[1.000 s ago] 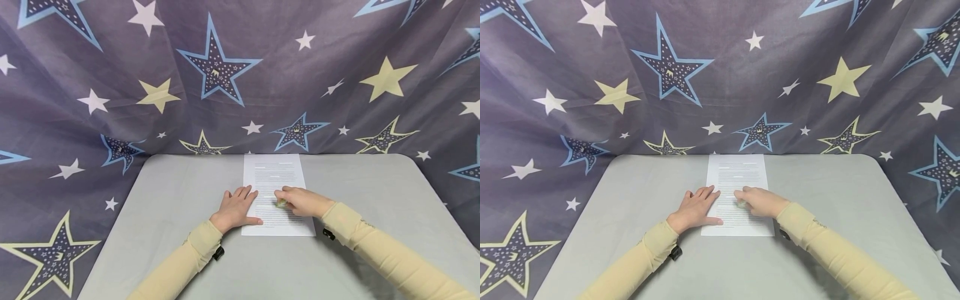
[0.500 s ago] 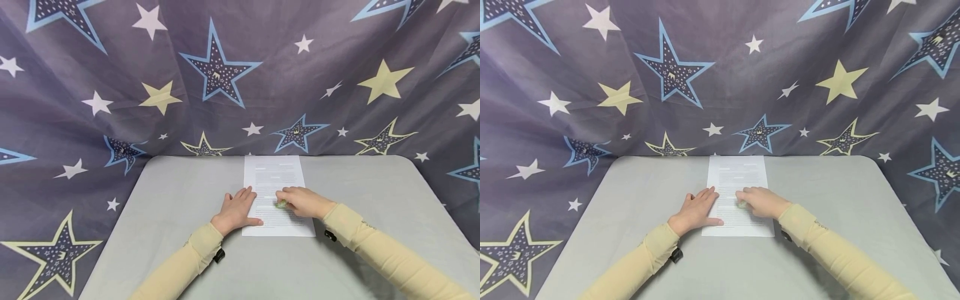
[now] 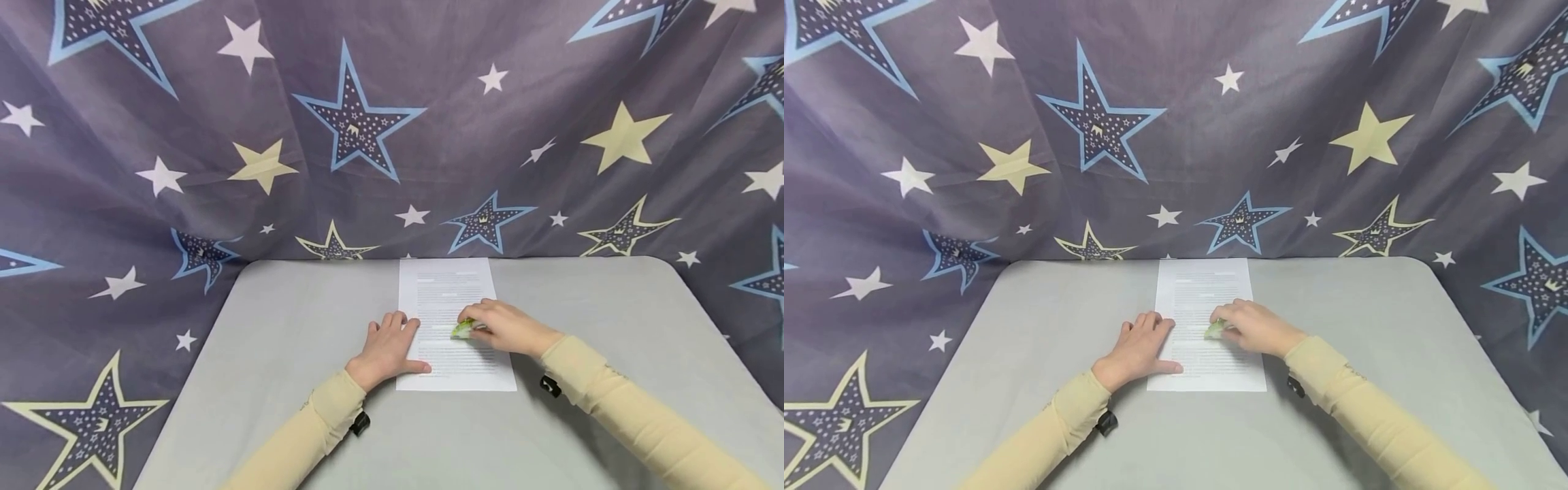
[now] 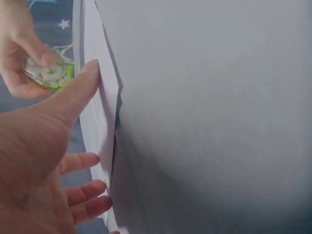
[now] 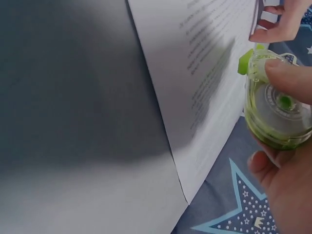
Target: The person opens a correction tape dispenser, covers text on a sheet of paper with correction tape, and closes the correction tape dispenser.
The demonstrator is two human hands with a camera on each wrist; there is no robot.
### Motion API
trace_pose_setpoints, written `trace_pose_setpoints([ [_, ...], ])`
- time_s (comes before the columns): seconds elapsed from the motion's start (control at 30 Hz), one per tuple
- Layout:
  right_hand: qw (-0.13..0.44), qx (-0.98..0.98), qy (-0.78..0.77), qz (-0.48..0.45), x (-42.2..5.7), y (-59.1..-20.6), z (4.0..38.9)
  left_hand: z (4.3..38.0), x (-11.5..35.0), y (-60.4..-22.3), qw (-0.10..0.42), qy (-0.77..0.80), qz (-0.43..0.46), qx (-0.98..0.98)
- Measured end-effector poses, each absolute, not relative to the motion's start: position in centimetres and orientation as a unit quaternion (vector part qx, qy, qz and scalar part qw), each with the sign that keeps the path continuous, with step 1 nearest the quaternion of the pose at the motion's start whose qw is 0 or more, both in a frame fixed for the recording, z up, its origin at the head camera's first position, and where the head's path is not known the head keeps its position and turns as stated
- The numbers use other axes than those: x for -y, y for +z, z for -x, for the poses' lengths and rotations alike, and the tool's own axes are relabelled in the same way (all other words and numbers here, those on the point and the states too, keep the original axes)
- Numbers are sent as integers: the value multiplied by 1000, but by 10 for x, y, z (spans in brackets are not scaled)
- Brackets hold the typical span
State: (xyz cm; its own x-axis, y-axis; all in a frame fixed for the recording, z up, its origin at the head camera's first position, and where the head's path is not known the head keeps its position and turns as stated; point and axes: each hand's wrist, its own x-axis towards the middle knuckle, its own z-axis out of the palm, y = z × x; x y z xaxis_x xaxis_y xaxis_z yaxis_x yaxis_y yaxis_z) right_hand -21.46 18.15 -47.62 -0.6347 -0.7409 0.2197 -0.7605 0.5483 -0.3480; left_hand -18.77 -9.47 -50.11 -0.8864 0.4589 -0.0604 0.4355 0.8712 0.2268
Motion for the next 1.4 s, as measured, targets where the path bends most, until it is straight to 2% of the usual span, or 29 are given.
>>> trace_pose_setpoints([
  [0.27,17,880,241,-409,-186,-469,207,188,99,-505,39,117,-233,-964],
  [0.57,-12,881,269,-388,-181,-471,192,179,98,-505,-21,138,-257,-956],
  [0.87,-54,868,310,-383,-173,-466,175,166,86,-498,-21,188,-311,-931],
  [1.07,-61,858,316,-400,-165,-464,162,157,82,-497,-27,233,-354,-905],
  [1.4,-51,842,331,-422,-166,-468,154,153,81,-500,-69,244,-397,-882],
])
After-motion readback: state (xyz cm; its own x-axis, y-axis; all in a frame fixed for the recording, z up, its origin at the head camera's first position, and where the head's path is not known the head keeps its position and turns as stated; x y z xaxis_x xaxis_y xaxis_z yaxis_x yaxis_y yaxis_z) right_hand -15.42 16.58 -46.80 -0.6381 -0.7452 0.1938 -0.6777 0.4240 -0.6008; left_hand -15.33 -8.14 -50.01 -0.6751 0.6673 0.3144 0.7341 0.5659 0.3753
